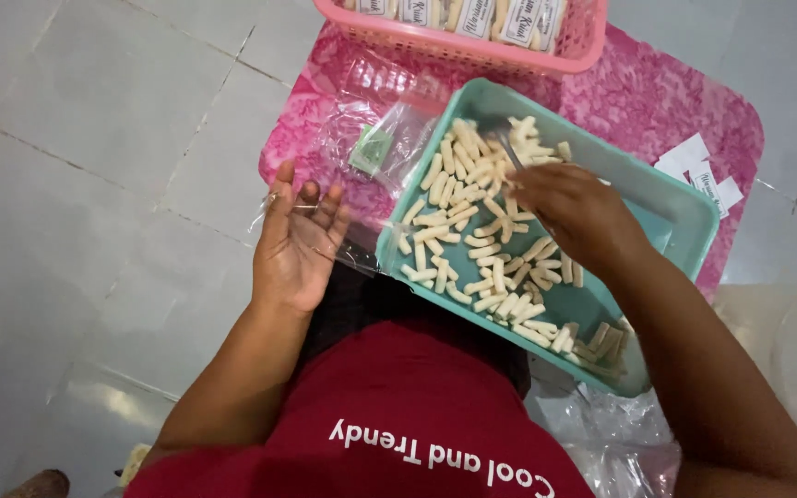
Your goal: Manually picking up small white snacks from a tray and placing them into small plastic bags, occasionally adding a label.
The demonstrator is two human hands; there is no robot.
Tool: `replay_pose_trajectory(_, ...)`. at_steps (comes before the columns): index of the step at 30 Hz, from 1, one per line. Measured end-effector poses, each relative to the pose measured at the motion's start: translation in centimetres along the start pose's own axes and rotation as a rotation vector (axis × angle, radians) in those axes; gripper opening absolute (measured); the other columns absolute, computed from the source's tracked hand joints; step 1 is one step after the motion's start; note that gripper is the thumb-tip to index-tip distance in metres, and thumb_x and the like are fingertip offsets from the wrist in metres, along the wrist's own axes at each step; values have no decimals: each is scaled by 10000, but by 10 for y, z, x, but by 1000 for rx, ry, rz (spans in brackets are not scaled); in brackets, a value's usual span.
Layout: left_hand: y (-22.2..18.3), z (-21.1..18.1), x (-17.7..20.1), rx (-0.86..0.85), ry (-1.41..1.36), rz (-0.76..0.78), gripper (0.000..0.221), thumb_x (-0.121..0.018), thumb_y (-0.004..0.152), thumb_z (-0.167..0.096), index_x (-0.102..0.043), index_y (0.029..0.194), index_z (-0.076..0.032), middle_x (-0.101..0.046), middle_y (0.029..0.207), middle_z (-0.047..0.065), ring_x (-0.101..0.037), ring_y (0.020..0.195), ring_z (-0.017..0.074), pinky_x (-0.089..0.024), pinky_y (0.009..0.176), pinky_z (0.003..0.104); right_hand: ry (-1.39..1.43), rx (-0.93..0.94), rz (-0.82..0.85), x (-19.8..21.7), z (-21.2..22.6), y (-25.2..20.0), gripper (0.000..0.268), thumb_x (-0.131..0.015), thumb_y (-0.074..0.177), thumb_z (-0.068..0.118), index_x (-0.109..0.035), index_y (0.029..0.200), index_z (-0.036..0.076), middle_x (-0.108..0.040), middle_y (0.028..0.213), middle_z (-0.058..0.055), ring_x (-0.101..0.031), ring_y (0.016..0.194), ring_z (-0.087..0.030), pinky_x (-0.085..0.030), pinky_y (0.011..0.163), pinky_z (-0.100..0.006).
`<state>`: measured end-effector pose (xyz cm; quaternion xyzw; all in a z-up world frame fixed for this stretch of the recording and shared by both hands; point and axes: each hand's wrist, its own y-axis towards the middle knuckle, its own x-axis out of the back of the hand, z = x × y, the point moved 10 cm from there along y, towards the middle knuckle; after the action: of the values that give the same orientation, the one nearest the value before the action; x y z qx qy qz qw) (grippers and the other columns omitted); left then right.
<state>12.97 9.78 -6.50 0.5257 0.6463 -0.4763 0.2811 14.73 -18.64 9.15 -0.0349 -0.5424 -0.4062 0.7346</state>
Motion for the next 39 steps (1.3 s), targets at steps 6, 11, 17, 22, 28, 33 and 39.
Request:
replay_pose_trajectory(6, -4, -2, -5, -4, -5, -117, 381, -711, 954, -253, -581, 1312, -246, -649, 1007, -16, -695, 1067, 236, -590, 920, 387, -259, -258, 485, 15, 10, -100, 678, -817, 707, 33, -686, 1337, 247, -707, 1352, 13, -638, 1215, -292, -539, 1011, -454)
replay_pose_trajectory(11, -5, 13, -12, 23, -29, -88, 427, -757, 919, -259, -596, 1314, -232, -683, 1005, -6, -709, 1070, 249, -595, 922, 402, -82, -246, 212, 64, 42, -85, 304, -698, 915, 7, -698, 1192, 132, -750, 1198, -64, -731, 1080, -281, -587, 950, -409)
replay_pose_trajectory(17, -8, 14, -19, 21, -10, -104, 431, -736, 926, -266, -581, 1326, -219, -663, 1003, 1, -705, 1068, 253, -596, 914, 399, 138, -591, -318, 72, -10, -38, 167, -607, 1132, 50, -650, 1274, -26, -685, 1214, -170, -704, 1111, -270, -593, 966, -361)
replay_pose_trajectory(22, -2, 17, -11, 16, -39, -86, 379, -710, 957, -236, -594, 1316, -205, -670, 1001, 9, -700, 1088, 263, -597, 921, 403, 442, -763, -537, 32, -91, -33, 125, -673, 1057, 57, -687, 1176, 93, -713, 1196, -50, -702, 1141, -158, -624, 1019, -303)
replay_pose_trajectory(28, 7, 25, 0, 46, -3, -17, 354, -635, 1030, -293, -599, 1382, -270, -726, 1077, -30, -732, 1134, 253, -607, 1011, 429, 629, -738, -522, 7, -95, -31, 146, -636, 1099, 70, -674, 1229, 17, -716, 1189, -133, -720, 1116, -220, -610, 980, -375)
replay_pose_trajectory(33, 10, 28, 0, 41, -5, -7, 354, -665, 1017, -286, -606, 1366, -259, -727, 1049, -26, -738, 1117, 257, -615, 1011, 430, 741, -940, -285, -18, -87, -67, 244, -612, 1078, 129, -622, 1278, -9, -664, 1148, -151, -643, 1081, -237, -568, 951, -394)
replay_pose_trajectory(39, 9, 49, -8, 47, 2, -17, 397, -689, 1002, -301, -585, 1382, -249, -723, 1032, -40, -745, 1094, 251, -631, 999, 422, 922, -1075, -191, -35, -54, -102, 270, -610, 1018, 66, -596, 1260, -54, -707, 1053, -123, -710, 973, -154, -585, 856, -272)
